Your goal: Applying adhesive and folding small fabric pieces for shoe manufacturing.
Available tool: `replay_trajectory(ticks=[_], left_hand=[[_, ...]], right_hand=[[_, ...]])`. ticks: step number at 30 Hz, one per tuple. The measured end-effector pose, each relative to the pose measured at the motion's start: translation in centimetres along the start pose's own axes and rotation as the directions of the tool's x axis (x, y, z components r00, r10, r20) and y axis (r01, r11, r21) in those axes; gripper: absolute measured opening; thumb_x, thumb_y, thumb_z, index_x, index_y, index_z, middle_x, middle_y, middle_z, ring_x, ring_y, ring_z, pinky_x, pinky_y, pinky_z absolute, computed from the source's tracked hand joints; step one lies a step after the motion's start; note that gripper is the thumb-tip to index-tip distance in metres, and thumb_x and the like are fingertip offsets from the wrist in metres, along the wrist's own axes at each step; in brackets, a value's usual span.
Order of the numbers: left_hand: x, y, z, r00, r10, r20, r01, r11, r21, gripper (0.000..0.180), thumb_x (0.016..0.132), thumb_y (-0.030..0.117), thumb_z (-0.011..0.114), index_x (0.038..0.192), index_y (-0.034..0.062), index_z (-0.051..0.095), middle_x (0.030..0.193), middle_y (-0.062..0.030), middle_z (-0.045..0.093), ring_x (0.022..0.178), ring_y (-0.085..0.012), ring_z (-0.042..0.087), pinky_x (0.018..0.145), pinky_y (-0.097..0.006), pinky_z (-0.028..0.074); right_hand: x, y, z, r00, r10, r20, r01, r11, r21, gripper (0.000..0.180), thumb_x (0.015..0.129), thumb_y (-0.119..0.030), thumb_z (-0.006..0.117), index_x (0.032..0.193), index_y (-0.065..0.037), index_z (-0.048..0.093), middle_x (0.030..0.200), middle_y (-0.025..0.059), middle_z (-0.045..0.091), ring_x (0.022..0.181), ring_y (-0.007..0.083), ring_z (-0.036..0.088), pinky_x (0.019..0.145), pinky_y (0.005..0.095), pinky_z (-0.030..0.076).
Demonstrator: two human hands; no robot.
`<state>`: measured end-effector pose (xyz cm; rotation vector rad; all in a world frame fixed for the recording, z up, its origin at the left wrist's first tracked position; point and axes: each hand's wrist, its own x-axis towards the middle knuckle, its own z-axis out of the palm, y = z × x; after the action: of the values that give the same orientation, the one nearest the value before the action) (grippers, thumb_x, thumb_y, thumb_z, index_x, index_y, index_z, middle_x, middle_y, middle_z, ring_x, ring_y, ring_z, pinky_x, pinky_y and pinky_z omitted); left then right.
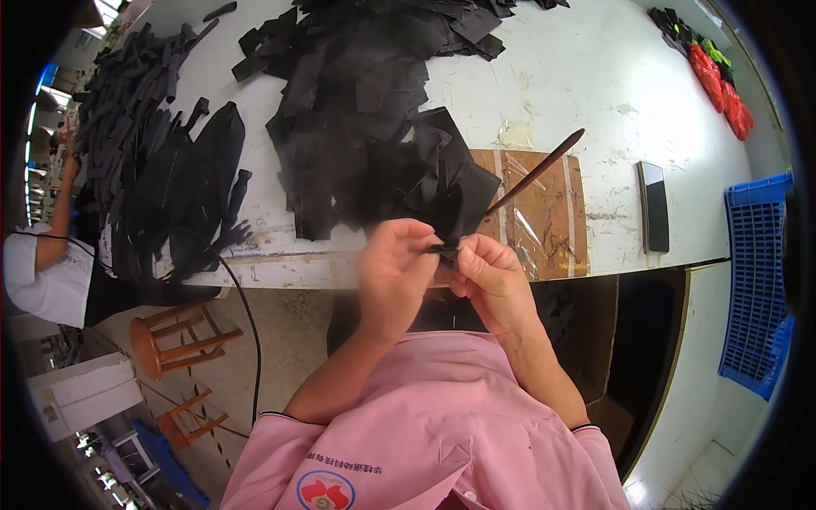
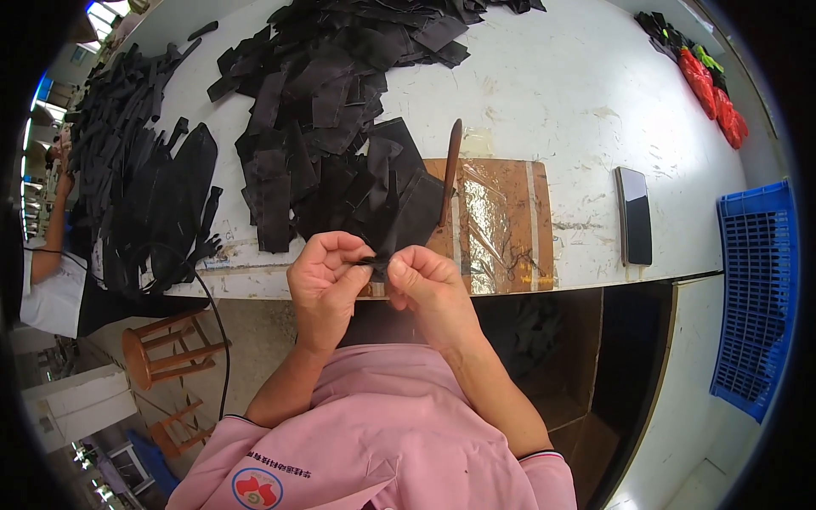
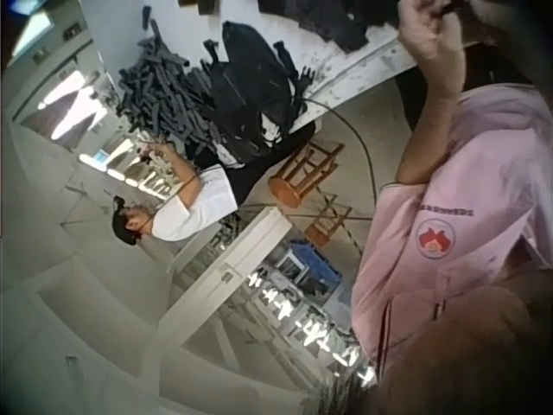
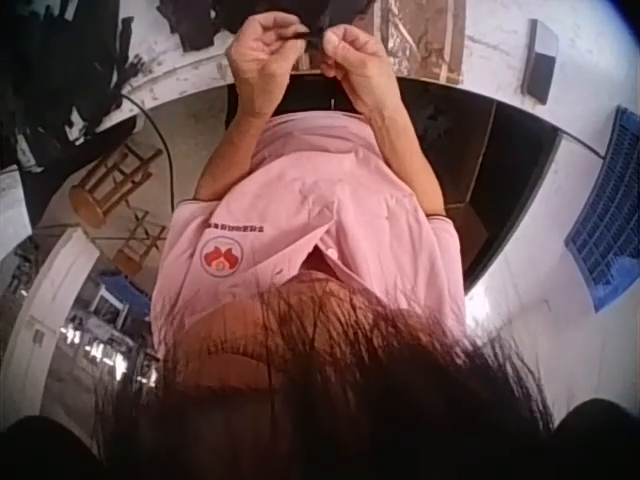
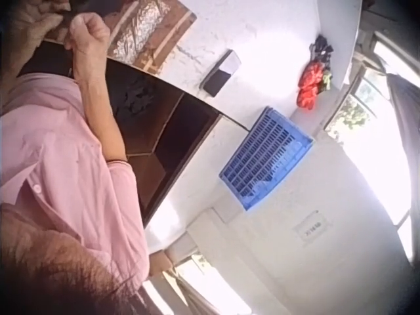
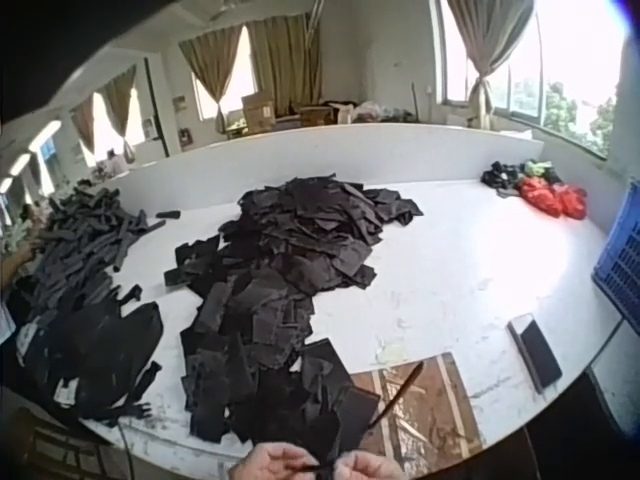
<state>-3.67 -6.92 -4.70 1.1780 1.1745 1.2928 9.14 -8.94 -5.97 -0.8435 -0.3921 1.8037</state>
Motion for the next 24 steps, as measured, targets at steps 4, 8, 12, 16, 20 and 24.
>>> replay_trajectory(ticks=[4, 8, 12, 16, 20, 24], left_hand=[[0.6, 1.4, -1.6, 0.823, -0.32, 0.469, 0.516, 0.767, -0.382, 0.035, 0.07, -0.01, 0.054, 0.103, -0.0016, 0.045, 0.083, -0.0104, 0.059, 0.06, -0.0053, 0.051, 0.047, -0.014, 0.035], [-0.2, 2.3, -2.1, 0.684, -0.26, 0.681, 0.587, 0.751, -0.303, 0.043, 0.07, -0.006, 0.05, 0.111, -0.0002, 0.042, 0.082, -0.0049, 0.056, 0.061, -0.0067, 0.05, 0.051, -0.015, 0.036], [-0.1, 1.6, -2.5, 0.67, -0.144, 0.729, 0.702, 0.443, -0.558, 0.042, 0.071, -0.01, 0.054, 0.111, -0.0041, 0.045, 0.093, -0.0127, 0.057, 0.067, -0.0064, 0.054, 0.049, -0.016, 0.041], [-1.0, 2.6, -0.4, 0.932, -0.213, 0.293, 0.256, 0.959, -0.12, 0.013, 0.079, -0.003, 0.058, 0.092, -0.002, 0.058, 0.088, -0.0079, 0.058, 0.058, -0.0048, 0.052, 0.049, -0.015, 0.042], [-1.5, 1.5, 1.3, 0.987, 0.084, 0.14, -0.06, 0.984, -0.167, 0.011, 0.081, 0.003, 0.058, 0.092, -0.0001, 0.057, 0.087, -0.006, 0.057, 0.061, -0.0054, 0.052, 0.055, -0.016, 0.044], [-0.3, 2.1, 1.0, 0.962, 0.204, 0.182, -0.192, 0.978, -0.079, 0.01, 0.083, 0.002, 0.055, 0.093, 0.0013, 0.056, 0.088, -0.0065, 0.055, 0.064, -0.0057, 0.05, 0.052, -0.016, 0.042]], right_hand=[[-0.6, 0.4, -0.4, 0.998, -0.016, 0.057, 0.015, 1.0, 0.019, 0.012, 0.083, -0.016, 0.059, 0.079, -0.005, 0.056, 0.071, -0.0012, 0.052, 0.063, 0.0077, 0.048, 0.06, 0.0191, 0.038], [-1.3, -0.1, 0.4, 0.995, -0.093, 0.04, 0.093, 0.996, 0.013, 0.012, 0.083, -0.016, 0.058, 0.079, -0.005, 0.056, 0.075, -0.0027, 0.052, 0.066, 0.0064, 0.047, 0.062, 0.0187, 0.037], [-1.2, 0.1, 0.0, 0.969, -0.233, 0.083, 0.235, 0.972, -0.009, 0.01, 0.082, -0.012, 0.059, 0.081, -0.002, 0.056, 0.093, 0.0006, 0.05, 0.072, 0.0061, 0.048, 0.068, 0.0186, 0.039], [-1.1, -0.8, -0.5, 0.906, -0.398, 0.142, 0.421, 0.873, -0.246, 0.011, 0.083, -0.01, 0.057, 0.083, 0.001, 0.055, 0.101, 0.0034, 0.049, 0.077, 0.0078, 0.05, 0.069, 0.0209, 0.042], [-1.3, -2.1, 0.6, 0.817, -0.542, 0.198, 0.546, 0.615, -0.569, 0.007, 0.081, -0.004, 0.056, 0.08, 0.001, 0.051, 0.09, 0.0085, 0.053, 0.075, 0.0096, 0.051, 0.063, 0.0209, 0.044], [-1.9, -3.3, 1.3, 0.756, -0.607, 0.246, 0.574, 0.435, -0.694, 0.007, 0.078, -0.001, 0.056, 0.078, 0.0, 0.049, 0.083, 0.0088, 0.052, 0.067, 0.0133, 0.051, 0.058, 0.0237, 0.044]])
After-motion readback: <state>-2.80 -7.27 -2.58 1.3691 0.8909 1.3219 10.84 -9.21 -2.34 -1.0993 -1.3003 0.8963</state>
